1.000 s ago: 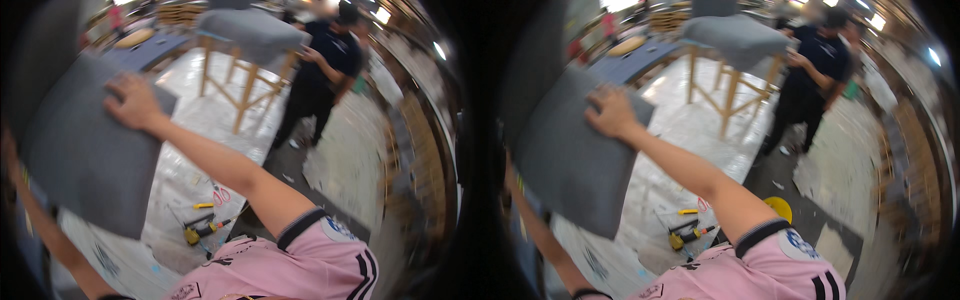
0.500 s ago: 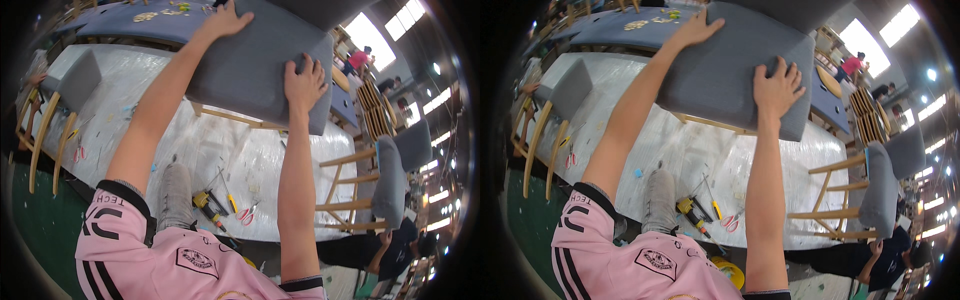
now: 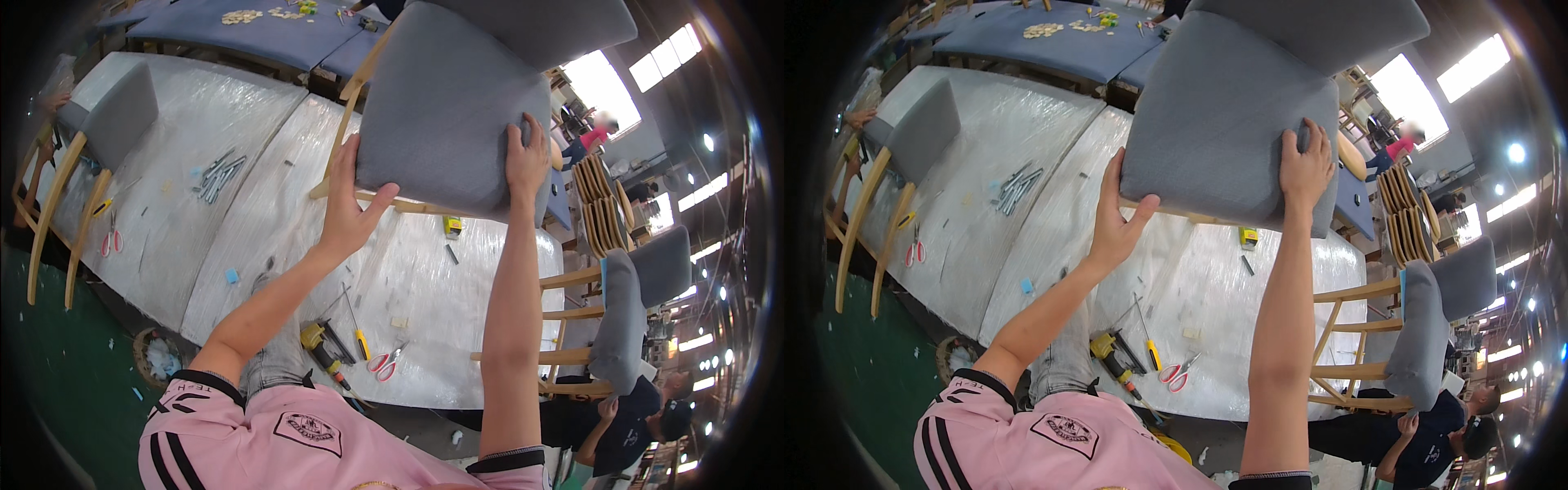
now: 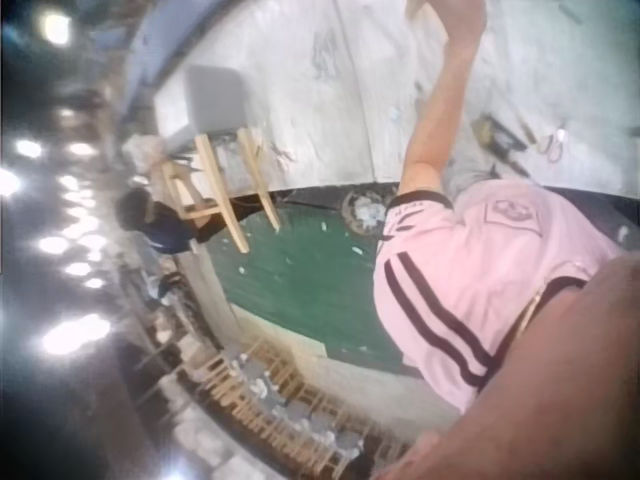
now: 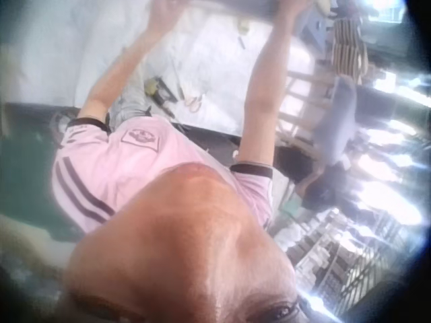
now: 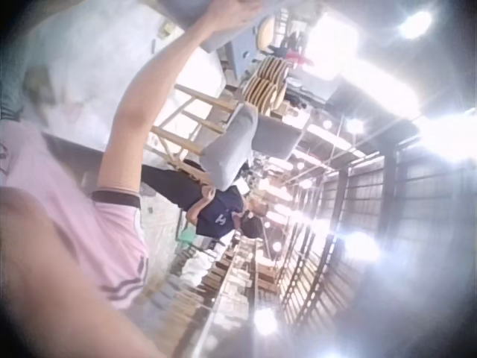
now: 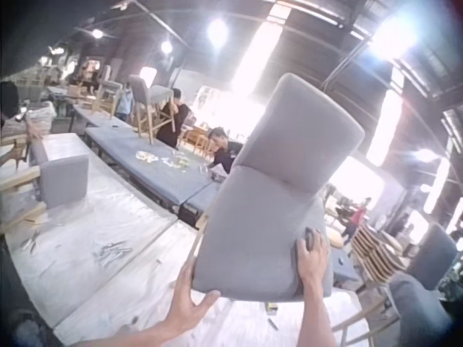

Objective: The person upholsters a wooden chair by pulling and tucking grey fabric over the seat and backrest. They use a staple gun to secure the fabric, a screwdriver to adjust edges, and scissors to trim excess material. The person repeatedly smooths and adjusts the fabric to ensure a tight fit.

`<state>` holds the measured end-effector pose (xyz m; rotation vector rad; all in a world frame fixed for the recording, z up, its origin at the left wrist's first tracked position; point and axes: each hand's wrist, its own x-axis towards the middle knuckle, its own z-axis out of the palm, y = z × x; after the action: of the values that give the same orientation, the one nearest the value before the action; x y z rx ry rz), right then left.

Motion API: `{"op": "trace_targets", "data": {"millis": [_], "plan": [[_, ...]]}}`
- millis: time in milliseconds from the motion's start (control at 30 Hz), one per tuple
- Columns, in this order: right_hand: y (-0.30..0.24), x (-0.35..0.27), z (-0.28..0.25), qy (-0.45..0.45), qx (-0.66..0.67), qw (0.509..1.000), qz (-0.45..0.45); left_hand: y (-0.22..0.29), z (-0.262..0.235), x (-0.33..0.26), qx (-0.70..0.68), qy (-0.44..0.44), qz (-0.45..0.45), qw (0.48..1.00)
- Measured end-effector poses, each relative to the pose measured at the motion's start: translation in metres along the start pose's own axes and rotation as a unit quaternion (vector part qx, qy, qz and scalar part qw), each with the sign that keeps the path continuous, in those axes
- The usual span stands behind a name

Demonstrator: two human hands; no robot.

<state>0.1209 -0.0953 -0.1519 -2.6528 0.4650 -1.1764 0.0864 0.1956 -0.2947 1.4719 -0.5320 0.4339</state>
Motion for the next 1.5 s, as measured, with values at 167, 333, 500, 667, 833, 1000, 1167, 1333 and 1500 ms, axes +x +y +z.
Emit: {"op": "trace_targets", "data": {"millis": [167,333,500,667,833,1000,1167,1333,1500], "plan": [[0.003,0.014,0.005,0.006,0.000,1.000,-0.008,0.012,0.001,-0.008,0.199,0.017,0.037,0.979],[-0.003,0.013,0.006,0.065,-0.036,0.994,0.081,0.063,-0.008,0.084,0.213,-0.079,0.126,0.966],[-0.022,0.002,0.011,0.116,0.019,0.984,0.133,0.046,0.020,0.160,0.457,-0.114,0.247,0.847],[0.035,0.023,-0.018,-0.003,0.042,0.953,0.299,0.047,0.039,0.155,0.512,-0.122,0.172,0.833],[0.054,0.016,-0.047,-0.102,0.053,0.924,0.364,0.054,0.031,0.143,0.487,-0.120,0.177,0.847],[0.032,-0.003,-0.064,-0.138,-0.009,0.947,0.291,0.034,-0.027,0.164,0.369,-0.183,0.192,0.891],[0.036,-0.074,-0.083,-0.080,0.286,0.908,0.296,0.036,-0.077,0.183,0.255,-0.299,0.191,0.900],[0.011,-0.126,-0.092,-0.079,0.358,0.870,0.330,0.039,-0.114,0.144,0.166,-0.272,0.011,0.948],[-0.018,-0.159,-0.097,-0.085,0.351,0.877,0.317,0.040,-0.134,0.127,0.152,-0.238,-0.119,0.952]]}}
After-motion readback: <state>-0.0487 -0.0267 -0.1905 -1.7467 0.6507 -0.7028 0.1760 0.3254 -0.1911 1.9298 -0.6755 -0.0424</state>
